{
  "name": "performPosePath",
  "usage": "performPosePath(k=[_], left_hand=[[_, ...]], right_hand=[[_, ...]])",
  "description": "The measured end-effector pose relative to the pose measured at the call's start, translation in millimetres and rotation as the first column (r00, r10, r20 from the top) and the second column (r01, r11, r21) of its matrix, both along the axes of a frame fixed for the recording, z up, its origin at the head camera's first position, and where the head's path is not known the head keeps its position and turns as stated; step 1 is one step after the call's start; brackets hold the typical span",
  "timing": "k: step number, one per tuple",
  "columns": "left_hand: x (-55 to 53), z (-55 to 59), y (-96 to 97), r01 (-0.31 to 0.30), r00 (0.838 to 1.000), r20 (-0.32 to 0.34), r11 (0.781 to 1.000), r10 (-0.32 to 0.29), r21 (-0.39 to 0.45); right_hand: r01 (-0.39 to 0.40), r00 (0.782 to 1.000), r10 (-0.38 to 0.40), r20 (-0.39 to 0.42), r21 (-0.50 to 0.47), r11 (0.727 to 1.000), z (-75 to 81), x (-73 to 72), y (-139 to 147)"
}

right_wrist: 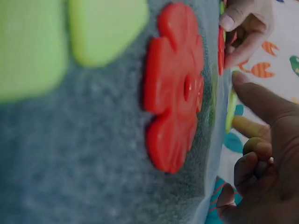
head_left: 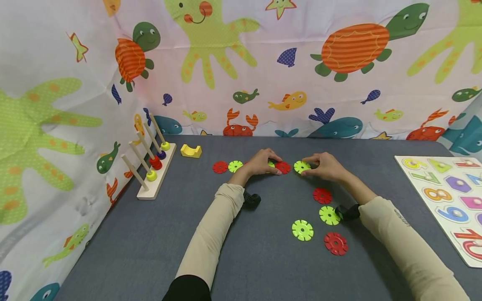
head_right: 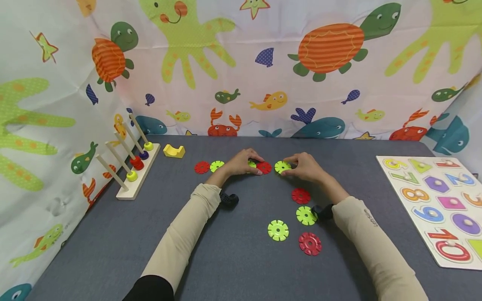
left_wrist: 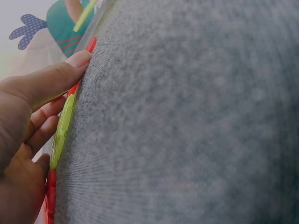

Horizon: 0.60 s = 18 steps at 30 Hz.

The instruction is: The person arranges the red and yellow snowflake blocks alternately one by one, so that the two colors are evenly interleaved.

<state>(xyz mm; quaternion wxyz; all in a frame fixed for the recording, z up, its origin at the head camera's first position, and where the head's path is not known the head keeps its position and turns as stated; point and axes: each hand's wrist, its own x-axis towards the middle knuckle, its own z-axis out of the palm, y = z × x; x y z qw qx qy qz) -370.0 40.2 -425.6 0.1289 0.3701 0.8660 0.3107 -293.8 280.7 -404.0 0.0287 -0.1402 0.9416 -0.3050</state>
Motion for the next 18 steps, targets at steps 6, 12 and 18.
performPosePath(k=[6,12,18], left_hand=[[0.1,1.5,0.8,-0.002,1.000,0.018,1.000,0.002,0.006],[-0.5,1.4,1.2,0.003,1.000,0.018,1.000,-0.003,0.007],[-0.8,2.1,1.2,0.002,1.000,0.020,1.000,-0.002,-0.003]], right_hand=[[0.025,0.999,-0.025,0.028,0.015,1.000,-5.1,-6.8,5],[0.008,0.998,-0.010,0.064,0.025,1.000,-9.2,-11.0,1],[0.008,0.997,-0.008,0.076,0.009,1.000,-9.7,-11.6,-1]])
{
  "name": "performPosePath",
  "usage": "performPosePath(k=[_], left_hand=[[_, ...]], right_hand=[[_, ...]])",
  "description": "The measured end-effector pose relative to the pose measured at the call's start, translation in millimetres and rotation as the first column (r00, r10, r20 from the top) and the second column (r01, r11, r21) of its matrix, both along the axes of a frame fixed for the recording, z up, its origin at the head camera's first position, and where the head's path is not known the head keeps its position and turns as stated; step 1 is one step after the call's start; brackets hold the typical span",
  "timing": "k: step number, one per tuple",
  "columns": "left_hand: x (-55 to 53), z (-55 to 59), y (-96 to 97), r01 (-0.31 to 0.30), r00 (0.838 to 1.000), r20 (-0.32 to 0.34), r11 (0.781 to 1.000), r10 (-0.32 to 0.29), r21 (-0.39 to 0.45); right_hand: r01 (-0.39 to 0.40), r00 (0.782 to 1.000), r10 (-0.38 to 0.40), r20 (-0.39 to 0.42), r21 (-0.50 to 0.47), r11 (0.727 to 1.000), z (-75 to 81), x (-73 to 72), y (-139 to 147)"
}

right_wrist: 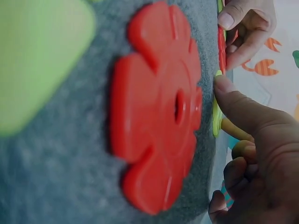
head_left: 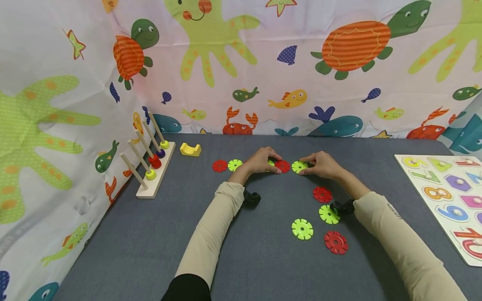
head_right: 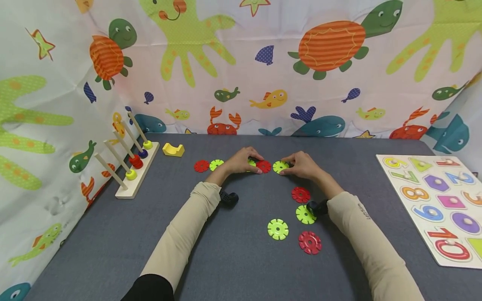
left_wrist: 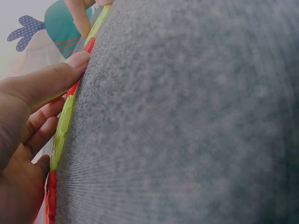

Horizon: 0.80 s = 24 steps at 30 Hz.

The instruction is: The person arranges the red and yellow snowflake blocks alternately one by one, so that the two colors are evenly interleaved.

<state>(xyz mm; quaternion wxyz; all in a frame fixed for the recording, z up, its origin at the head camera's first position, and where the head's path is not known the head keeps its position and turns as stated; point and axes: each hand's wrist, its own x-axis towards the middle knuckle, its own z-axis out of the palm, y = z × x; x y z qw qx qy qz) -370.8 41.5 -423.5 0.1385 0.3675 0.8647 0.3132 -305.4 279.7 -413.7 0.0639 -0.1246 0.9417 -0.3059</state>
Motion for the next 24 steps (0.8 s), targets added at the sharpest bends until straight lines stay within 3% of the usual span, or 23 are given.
performPosePath(k=[14,20,24], left_hand=[[1.3,1.3,2.2,0.002,1.000,0.011,1.000,-0.002,-0.016],[2.7,1.2,7.9,0.006,1.000,-0.014,1.000,-0.006,0.002],[8.0,1.6,18.3,0.008,0.999,-0.035,1.000,-0.008,-0.006]], right_hand=[[0.015,1.000,-0.015,-0.002,-0.047,0.999,-1.0,2.8,1],[0.047,0.999,-0.048,-0.007,-0.093,0.994,9.4,13.8,10],[0.004,1.000,-0.004,-0.002,-0.097,0.995,12.3,28.6,22]])
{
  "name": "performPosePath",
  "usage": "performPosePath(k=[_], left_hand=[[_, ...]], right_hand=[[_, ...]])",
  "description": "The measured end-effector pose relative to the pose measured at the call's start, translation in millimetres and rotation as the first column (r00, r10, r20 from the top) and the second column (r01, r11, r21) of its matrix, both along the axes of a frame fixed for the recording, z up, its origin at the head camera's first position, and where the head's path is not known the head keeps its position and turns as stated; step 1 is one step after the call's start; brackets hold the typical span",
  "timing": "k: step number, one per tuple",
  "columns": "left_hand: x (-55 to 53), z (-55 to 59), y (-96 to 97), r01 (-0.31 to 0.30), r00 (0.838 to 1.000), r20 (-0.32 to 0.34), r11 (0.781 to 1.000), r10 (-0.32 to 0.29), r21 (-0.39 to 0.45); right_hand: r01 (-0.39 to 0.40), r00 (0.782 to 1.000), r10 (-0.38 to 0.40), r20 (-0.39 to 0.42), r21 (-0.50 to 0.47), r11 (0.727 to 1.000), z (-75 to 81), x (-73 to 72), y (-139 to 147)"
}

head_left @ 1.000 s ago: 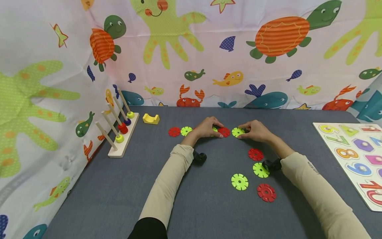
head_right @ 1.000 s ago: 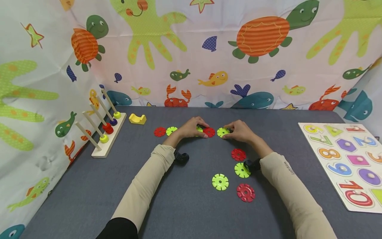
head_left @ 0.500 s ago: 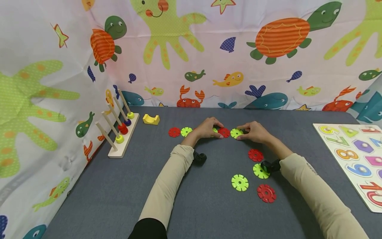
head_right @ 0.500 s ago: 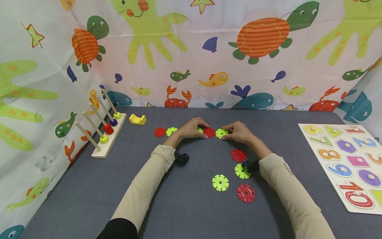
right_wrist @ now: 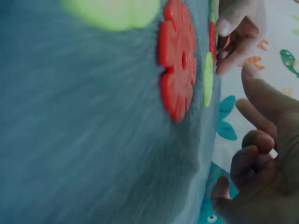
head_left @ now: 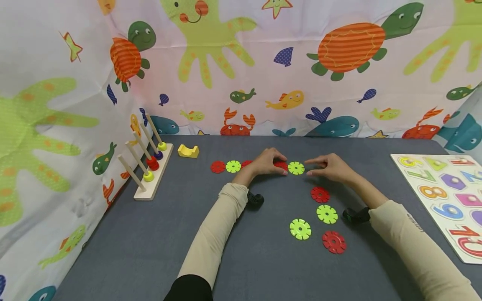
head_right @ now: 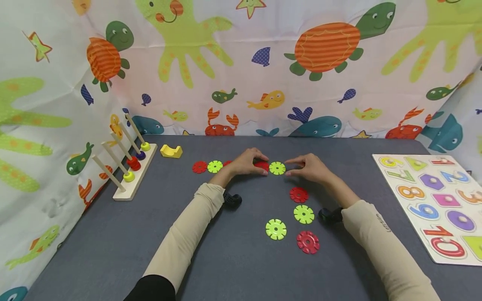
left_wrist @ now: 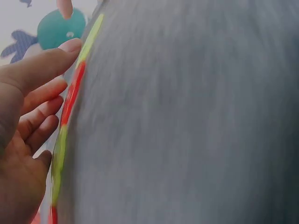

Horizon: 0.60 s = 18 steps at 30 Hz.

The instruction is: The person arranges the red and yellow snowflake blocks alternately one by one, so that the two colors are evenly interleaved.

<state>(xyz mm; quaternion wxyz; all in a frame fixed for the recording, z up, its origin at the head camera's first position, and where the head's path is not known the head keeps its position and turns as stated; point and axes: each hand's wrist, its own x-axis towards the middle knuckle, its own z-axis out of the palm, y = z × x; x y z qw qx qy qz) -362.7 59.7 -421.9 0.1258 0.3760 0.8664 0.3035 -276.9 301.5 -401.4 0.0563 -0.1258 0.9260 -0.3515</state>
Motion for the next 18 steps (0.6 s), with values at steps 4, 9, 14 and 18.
performPosePath(k=[4,9,14,18], left_hand=[[4.6,2.4,14.3,0.010,1.000,-0.012,1.000,-0.010,-0.020],[6.9,3.0,26.1,0.021,1.000,-0.011,0.999,-0.022,-0.041],[7.3,2.2,31.2,0.002,1.000,-0.022,0.999,-0.003,-0.045],[7.8,0.6,33.8,0.015,0.999,-0.040,0.998,-0.017,-0.055]], right_hand=[[-0.079,0.996,0.078,-0.031,-0.034,0.996,-2.8,22.4,15],[-0.199,0.979,0.194,-0.063,-0.084,0.976,-9.3,43.0,29],[-0.252,0.968,0.251,-0.029,-0.098,0.963,-11.9,46.9,30],[-0.254,0.967,0.255,0.014,-0.052,0.966,-12.0,48.2,28]])
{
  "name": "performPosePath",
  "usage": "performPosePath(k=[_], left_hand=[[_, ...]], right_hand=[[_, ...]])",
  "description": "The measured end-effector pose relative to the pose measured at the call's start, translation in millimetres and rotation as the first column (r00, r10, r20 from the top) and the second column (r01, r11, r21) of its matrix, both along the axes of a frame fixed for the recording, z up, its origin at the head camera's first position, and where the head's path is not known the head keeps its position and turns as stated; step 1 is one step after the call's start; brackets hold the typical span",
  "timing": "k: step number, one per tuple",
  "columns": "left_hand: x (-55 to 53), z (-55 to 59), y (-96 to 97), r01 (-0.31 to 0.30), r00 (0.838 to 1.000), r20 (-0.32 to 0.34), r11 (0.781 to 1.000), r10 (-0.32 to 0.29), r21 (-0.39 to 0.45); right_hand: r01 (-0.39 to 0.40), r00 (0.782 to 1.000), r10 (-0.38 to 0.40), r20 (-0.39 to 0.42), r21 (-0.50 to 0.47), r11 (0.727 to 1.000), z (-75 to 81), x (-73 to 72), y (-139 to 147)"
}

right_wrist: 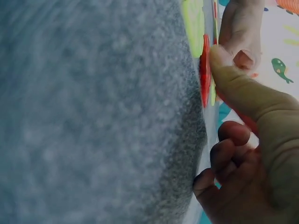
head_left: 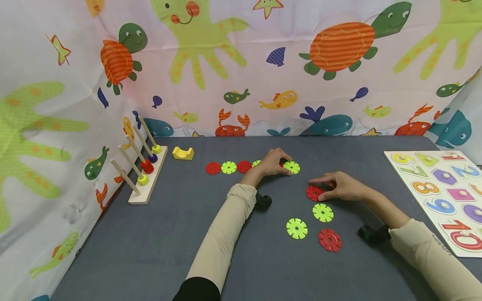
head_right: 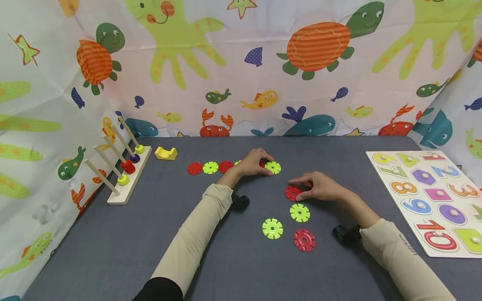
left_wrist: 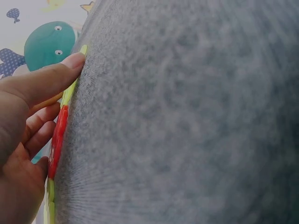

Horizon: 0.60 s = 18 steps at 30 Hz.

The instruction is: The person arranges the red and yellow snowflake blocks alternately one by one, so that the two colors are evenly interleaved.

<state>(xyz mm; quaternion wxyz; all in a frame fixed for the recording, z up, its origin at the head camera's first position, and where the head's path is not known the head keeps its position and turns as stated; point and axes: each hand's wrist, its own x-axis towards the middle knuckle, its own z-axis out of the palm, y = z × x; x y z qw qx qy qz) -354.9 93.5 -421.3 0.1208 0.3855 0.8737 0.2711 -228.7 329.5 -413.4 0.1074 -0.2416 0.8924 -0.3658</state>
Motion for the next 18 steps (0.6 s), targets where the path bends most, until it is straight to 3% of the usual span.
performPosePath(k=[9,18], left_hand=[[0.7,-0.7,0.3,0.010,1.000,0.000,1.000,-0.010,-0.004],[-0.2,-0.1,0.1,0.012,1.000,-0.004,1.000,-0.012,0.004]], right_hand=[[0.005,1.000,-0.005,-0.002,0.081,0.997,0.5,2.0,-2.0],[-0.041,0.997,0.046,-0.057,0.077,0.996,0.2,1.2,0.1]])
